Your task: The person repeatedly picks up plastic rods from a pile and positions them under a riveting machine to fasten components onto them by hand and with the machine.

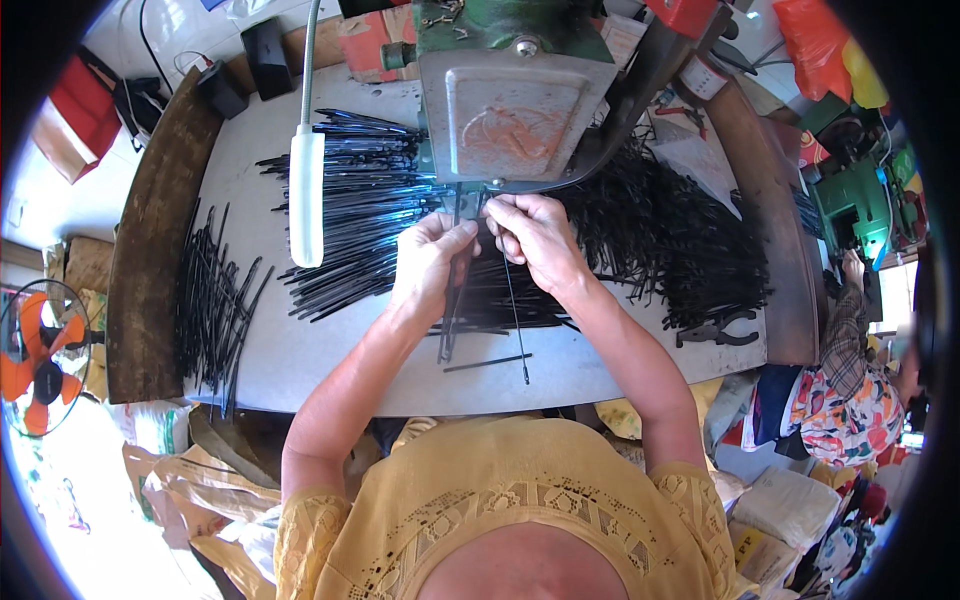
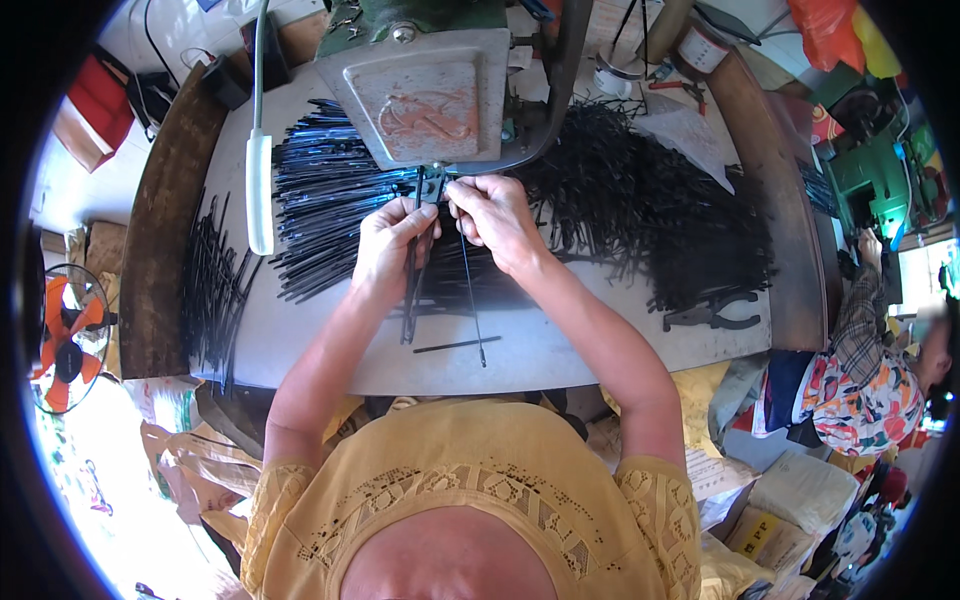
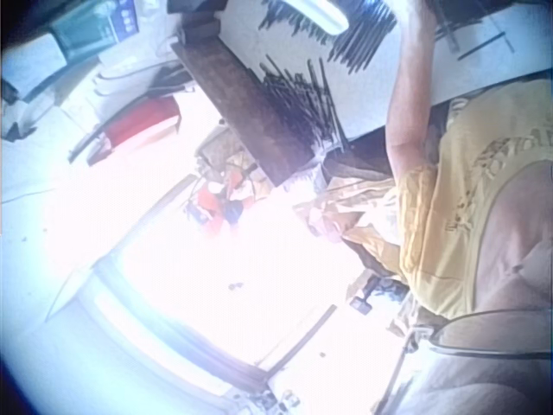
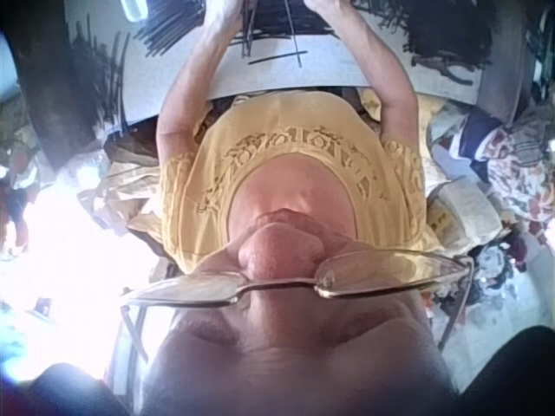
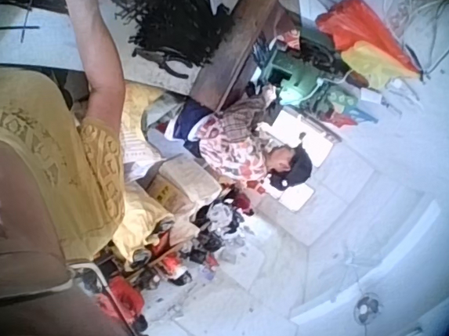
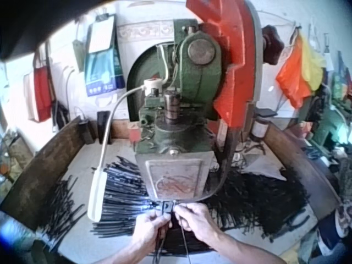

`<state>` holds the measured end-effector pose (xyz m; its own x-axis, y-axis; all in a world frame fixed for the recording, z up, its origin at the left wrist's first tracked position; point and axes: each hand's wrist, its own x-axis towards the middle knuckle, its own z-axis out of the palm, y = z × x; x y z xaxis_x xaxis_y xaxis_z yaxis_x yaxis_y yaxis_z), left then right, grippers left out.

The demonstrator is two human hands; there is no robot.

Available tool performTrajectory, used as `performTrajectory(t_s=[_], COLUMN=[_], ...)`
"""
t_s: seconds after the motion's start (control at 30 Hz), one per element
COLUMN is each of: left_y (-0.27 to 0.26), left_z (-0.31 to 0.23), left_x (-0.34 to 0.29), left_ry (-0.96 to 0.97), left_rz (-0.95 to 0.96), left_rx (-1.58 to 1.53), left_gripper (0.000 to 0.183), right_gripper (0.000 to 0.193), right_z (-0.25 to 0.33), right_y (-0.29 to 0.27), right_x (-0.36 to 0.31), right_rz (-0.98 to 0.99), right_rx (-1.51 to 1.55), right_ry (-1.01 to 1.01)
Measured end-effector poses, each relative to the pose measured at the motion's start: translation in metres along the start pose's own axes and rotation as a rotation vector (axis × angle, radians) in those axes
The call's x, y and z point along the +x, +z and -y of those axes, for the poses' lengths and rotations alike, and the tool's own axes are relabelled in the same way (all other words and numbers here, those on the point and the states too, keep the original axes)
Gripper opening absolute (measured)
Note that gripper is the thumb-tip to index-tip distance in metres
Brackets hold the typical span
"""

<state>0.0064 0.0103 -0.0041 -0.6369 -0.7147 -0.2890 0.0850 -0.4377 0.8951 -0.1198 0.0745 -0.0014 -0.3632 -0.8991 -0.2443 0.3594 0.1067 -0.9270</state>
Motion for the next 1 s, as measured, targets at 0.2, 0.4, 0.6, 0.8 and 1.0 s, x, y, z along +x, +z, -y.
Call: performTrajectory(t_s=[0.2,0.4,0.6,0.8,1.0], left_y=[0.0016,0.0051,0.0027,-0.0021,-0.0016], left_z=[0.0037,0.0039,-0.0008,0.002,-0.0022], left_x=[0.0028,0.0032,0.0044,0.0067,0.0078], left_ry=[0.032,0.038,0.06,0.023,0.011], left_rz=[-0.006,-0.024,0.006,0.047,0.039], left_rx=[0.01,0.021,0.061,-0.051,-0.043], left_gripper=[0.008,0.009,0.01,0.012,0.013], right_gripper=[0.017,0.017,0.019,0.02,0.019], right_z=[0.0,-0.0012,-0.0008,0.0004,0.0013], right_y=[0.0038,0.0029,0.0029,0.0021,-0.0002], right_x=[0.0003,0.0013,0.0016,0.0021,0.0049], right_rz=[-0.017,-0.015,-0.031,0.013,0.027], right_rx=[0.011,-0.009,-0.03,0.011,0.004], right_ry=[-0.027,-0.049,-0.049,-0.012,0.003])
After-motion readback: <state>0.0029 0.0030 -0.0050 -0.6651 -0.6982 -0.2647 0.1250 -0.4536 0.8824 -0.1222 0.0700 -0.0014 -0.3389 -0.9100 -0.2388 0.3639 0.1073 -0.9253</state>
